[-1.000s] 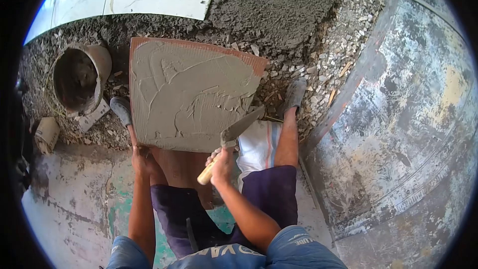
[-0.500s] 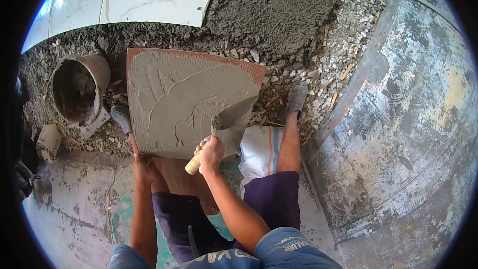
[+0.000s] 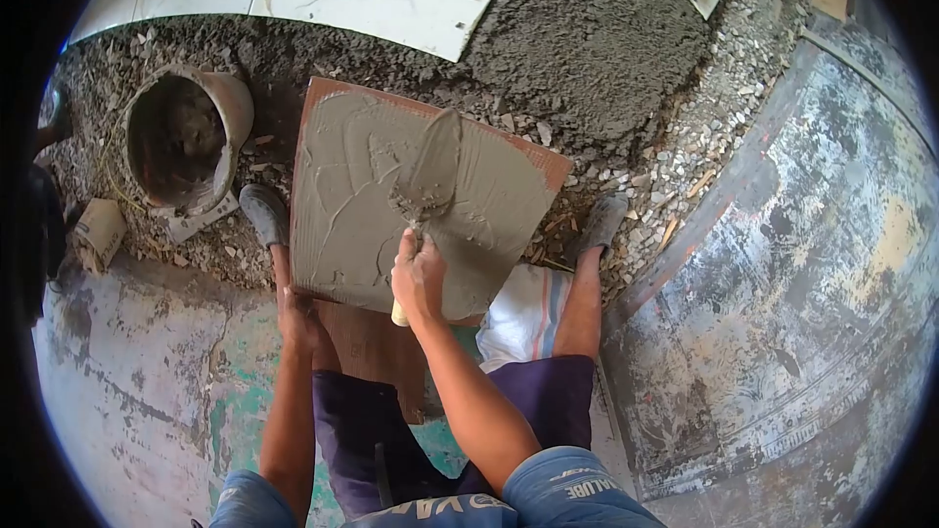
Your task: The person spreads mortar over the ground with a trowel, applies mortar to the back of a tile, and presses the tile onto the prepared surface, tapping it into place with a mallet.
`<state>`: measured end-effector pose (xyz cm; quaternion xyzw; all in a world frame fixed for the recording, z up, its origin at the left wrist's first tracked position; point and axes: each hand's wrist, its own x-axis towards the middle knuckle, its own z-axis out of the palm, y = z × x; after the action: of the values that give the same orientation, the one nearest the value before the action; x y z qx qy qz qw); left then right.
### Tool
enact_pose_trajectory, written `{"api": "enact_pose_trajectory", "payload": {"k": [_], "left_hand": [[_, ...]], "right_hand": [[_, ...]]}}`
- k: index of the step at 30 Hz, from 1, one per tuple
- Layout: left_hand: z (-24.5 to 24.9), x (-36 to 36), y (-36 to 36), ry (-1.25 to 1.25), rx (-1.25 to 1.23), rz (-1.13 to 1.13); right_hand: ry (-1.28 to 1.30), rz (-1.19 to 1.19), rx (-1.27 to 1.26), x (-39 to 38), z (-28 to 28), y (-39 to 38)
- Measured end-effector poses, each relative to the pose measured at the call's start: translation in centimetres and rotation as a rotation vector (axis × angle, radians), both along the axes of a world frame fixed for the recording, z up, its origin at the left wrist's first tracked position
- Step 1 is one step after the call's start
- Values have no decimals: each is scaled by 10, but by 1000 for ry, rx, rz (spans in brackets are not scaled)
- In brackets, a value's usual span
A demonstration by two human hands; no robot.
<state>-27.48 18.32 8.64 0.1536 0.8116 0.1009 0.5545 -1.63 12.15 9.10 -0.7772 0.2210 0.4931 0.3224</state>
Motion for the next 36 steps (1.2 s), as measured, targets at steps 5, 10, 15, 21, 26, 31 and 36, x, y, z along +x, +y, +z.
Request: {"api": "enact_pose_trajectory", "payload": {"k": [5, 10, 15, 21, 26, 31, 36], "left_hand": [[-2, -9, -1, -71, -35, -58], [-1, -5, -3, -40, -1, 45], [3, -1, -3, -40, -77, 7], [-3, -2, -5, -36, -84, 27], [-5, -4, -4, -42, -94, 91], [-7, -11, -7, -90, -93, 174], [-1, -5, -4, -50, -84, 145]], "right_hand": [[-331, 478, -22, -12, 9, 46], [-224, 624, 25, -21, 20, 59], [-242, 792, 9, 8, 31, 39], [-265, 964, 45, 47, 14, 48], [-57, 1229, 68, 22, 31, 32], [121, 1473, 110, -9, 48, -9], [133, 1616, 42, -3, 50, -12]]}}
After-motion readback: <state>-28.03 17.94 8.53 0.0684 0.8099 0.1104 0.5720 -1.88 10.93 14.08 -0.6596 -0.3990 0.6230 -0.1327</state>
